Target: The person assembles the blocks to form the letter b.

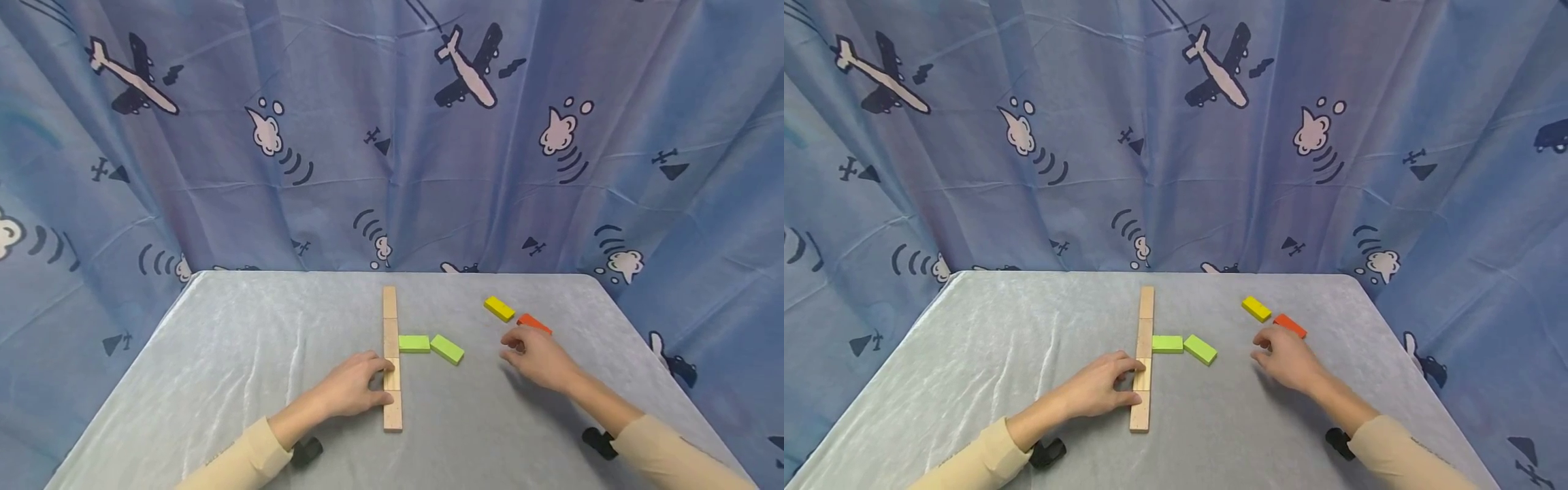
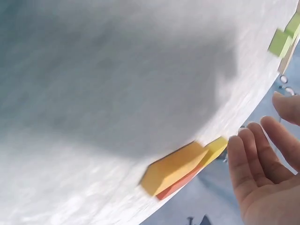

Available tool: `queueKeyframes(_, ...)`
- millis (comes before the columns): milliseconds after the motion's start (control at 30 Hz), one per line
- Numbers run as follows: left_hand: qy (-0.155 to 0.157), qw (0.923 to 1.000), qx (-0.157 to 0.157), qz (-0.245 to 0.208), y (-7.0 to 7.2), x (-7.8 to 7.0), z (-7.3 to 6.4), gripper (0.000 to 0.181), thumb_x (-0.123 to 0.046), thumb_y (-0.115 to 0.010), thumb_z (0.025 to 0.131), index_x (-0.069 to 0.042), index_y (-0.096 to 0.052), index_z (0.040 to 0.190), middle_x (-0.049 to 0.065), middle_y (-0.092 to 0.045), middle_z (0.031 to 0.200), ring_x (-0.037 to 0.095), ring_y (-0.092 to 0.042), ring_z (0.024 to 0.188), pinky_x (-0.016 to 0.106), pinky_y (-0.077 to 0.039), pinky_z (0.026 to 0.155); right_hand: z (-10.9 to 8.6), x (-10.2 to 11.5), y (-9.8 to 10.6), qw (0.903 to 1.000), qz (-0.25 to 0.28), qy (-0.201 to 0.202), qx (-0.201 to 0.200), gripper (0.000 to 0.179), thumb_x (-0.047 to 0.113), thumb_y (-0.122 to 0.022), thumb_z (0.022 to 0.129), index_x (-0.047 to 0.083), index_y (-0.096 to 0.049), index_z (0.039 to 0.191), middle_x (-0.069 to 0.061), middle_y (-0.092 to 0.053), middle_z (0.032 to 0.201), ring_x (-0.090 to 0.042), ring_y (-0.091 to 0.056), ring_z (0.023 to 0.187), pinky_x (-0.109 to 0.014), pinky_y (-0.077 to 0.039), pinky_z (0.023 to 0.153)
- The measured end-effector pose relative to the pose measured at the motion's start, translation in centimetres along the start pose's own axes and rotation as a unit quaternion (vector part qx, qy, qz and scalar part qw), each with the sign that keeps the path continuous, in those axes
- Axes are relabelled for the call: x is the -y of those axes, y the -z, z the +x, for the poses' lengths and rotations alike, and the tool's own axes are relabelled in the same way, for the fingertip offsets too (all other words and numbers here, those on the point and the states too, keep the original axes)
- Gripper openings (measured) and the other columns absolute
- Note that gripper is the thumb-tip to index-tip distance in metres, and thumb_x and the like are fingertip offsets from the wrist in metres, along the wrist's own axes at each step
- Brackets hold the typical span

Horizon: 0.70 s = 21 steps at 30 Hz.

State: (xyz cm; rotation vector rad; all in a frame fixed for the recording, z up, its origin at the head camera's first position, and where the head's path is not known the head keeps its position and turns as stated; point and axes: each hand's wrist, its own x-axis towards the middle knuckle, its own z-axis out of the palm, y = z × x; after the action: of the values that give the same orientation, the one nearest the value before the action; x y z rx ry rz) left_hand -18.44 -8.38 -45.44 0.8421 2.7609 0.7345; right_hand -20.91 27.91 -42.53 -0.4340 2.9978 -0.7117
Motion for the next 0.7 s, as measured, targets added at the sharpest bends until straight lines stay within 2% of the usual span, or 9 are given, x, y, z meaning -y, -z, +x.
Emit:
queueKeyframes(367, 0.002, 1.0000, -0.004, -0.005, 0.1, -0.1, -0.2, 0.050, -0.032, -0.081, 0.087, -0.009, -0.066, 0.129, 0.001, -0.062, 0.108, 0.013, -0.053, 0.092, 0.034, -0.048, 0.081, -0.6, -4.0, 1.4, 0.9982, -0.015, -0.005, -0.057, 0.025, 0.011, -0.077, 0.088, -0.005, -0.072, 0.106, -0.014, -0.068, 0.100, -0.034, -0.064, 0.093, -0.055, -0.053, 0.082)
queueKeyframes(533, -0.005, 1.0000, -0.007, -0.002, 0.2, -0.1, -0.2, 0.050, -0.032, -0.081, 0.087, -0.009, -0.066, 0.129, 0.002, -0.063, 0.109, 0.013, -0.055, 0.092, 0.034, -0.049, 0.081, -0.7, -5.6, 1.7, 0.9983, -0.010, -0.034, -0.046, 0.029, 0.012, -0.076, 0.088, -0.006, -0.070, 0.109, -0.019, -0.067, 0.105, -0.039, -0.061, 0.097, -0.056, -0.052, 0.081)
queueKeyframes(700, -0.002, 1.0000, -0.004, -0.001, 0.2, -0.1, -0.2, 0.051, -0.033, -0.081, 0.087, -0.010, -0.066, 0.129, 0.001, -0.063, 0.110, 0.013, -0.054, 0.092, 0.034, -0.049, 0.081, -1.0, -6.2, 1.7, 0.9976, 0.013, -0.064, -0.023, 0.036, 0.014, -0.076, 0.089, -0.009, -0.066, 0.116, -0.022, -0.066, 0.108, -0.035, -0.062, 0.095, -0.043, -0.055, 0.074)
